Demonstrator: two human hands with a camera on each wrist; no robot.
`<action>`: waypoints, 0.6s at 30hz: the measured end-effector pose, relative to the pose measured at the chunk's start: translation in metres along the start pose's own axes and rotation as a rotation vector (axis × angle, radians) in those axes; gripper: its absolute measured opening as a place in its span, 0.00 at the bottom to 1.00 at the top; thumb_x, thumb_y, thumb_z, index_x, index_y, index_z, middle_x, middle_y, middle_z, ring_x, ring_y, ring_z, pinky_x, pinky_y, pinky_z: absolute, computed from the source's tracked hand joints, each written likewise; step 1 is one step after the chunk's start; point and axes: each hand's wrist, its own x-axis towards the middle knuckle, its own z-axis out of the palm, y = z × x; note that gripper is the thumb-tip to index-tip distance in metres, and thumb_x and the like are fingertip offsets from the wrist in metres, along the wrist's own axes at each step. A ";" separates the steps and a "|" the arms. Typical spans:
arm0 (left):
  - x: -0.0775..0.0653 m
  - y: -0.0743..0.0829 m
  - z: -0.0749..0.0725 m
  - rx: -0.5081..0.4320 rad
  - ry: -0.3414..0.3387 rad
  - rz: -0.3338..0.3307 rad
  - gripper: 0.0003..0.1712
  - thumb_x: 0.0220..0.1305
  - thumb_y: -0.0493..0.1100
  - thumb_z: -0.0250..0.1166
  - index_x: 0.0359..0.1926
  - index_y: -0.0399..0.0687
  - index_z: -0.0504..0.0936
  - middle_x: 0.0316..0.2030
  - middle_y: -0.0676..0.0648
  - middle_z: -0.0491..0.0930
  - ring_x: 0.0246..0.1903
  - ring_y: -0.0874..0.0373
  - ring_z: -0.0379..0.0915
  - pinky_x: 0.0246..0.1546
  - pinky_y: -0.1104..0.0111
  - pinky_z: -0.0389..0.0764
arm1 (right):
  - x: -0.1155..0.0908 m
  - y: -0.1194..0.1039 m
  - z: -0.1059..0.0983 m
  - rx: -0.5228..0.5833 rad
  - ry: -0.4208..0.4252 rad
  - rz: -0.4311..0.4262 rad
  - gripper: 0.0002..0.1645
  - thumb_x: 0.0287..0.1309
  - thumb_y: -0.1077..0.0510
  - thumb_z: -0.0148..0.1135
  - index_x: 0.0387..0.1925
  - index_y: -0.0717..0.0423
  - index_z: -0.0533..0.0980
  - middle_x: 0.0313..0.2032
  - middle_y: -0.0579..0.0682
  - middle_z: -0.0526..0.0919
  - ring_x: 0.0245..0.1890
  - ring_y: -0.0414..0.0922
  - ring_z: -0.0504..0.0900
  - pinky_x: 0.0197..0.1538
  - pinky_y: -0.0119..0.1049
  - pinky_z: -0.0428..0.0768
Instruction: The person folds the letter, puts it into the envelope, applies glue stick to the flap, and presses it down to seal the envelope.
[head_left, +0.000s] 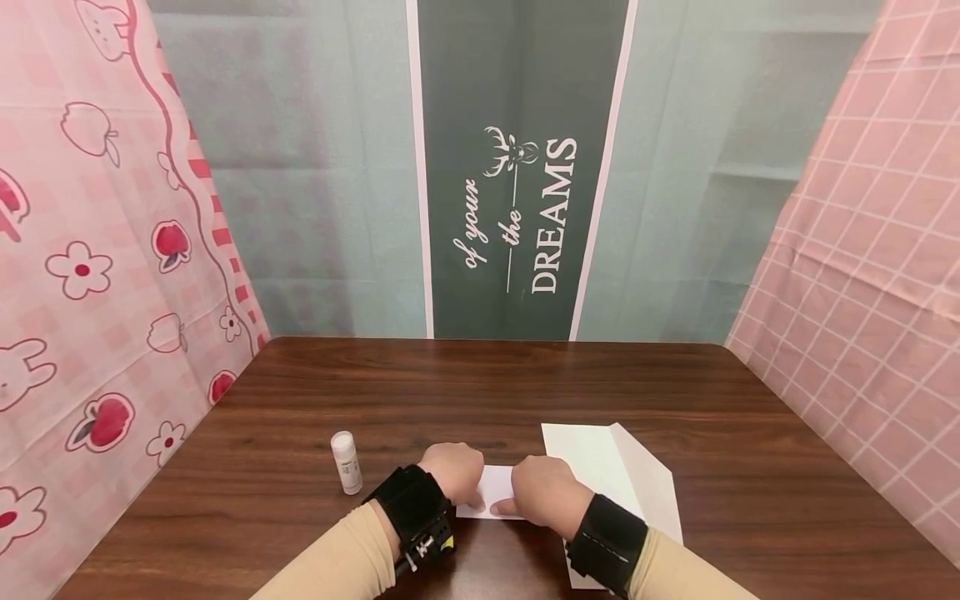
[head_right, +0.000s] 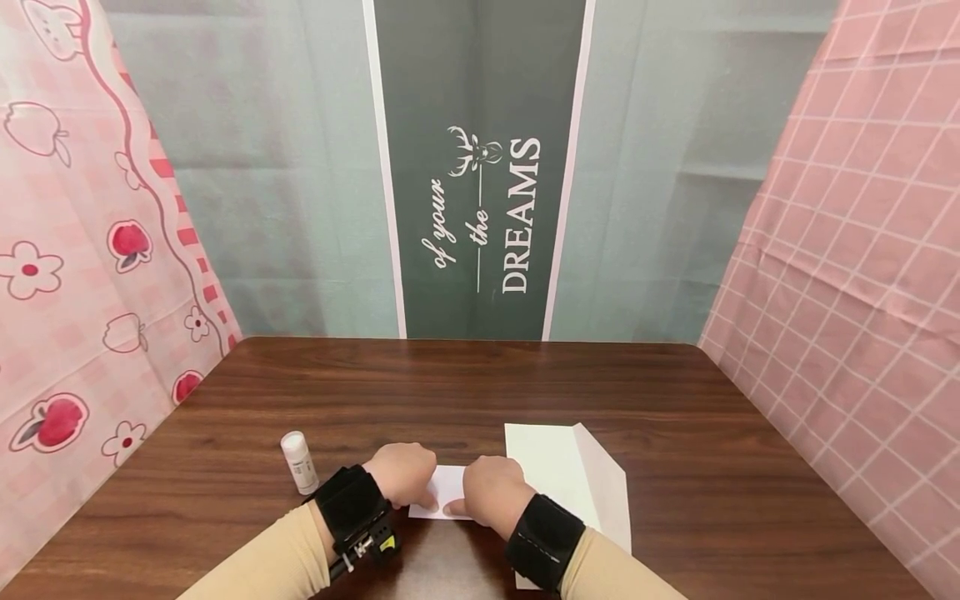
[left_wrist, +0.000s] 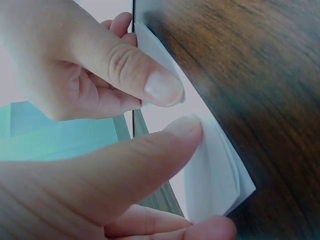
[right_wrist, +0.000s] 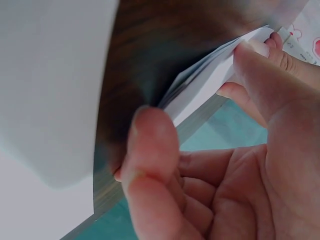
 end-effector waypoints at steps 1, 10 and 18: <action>0.000 0.000 0.000 0.004 0.004 -0.001 0.18 0.43 0.54 0.74 0.20 0.46 0.80 0.15 0.53 0.73 0.16 0.62 0.66 0.19 0.64 0.74 | 0.000 0.000 0.000 0.003 -0.002 0.000 0.36 0.48 0.29 0.59 0.15 0.59 0.77 0.17 0.52 0.76 0.18 0.45 0.74 0.25 0.43 0.76; 0.001 0.000 0.003 0.015 0.023 -0.012 0.19 0.39 0.54 0.75 0.16 0.48 0.77 0.14 0.53 0.72 0.15 0.62 0.66 0.18 0.63 0.74 | 0.001 0.007 -0.003 0.056 -0.026 0.012 0.35 0.47 0.30 0.60 0.19 0.59 0.79 0.18 0.50 0.76 0.19 0.44 0.73 0.26 0.44 0.77; 0.001 0.000 0.001 0.002 0.013 -0.015 0.18 0.41 0.54 0.75 0.18 0.48 0.78 0.13 0.54 0.70 0.15 0.61 0.64 0.17 0.64 0.72 | 0.000 0.029 -0.006 0.152 0.079 0.057 0.35 0.48 0.36 0.64 0.41 0.65 0.77 0.36 0.57 0.77 0.30 0.50 0.78 0.29 0.47 0.78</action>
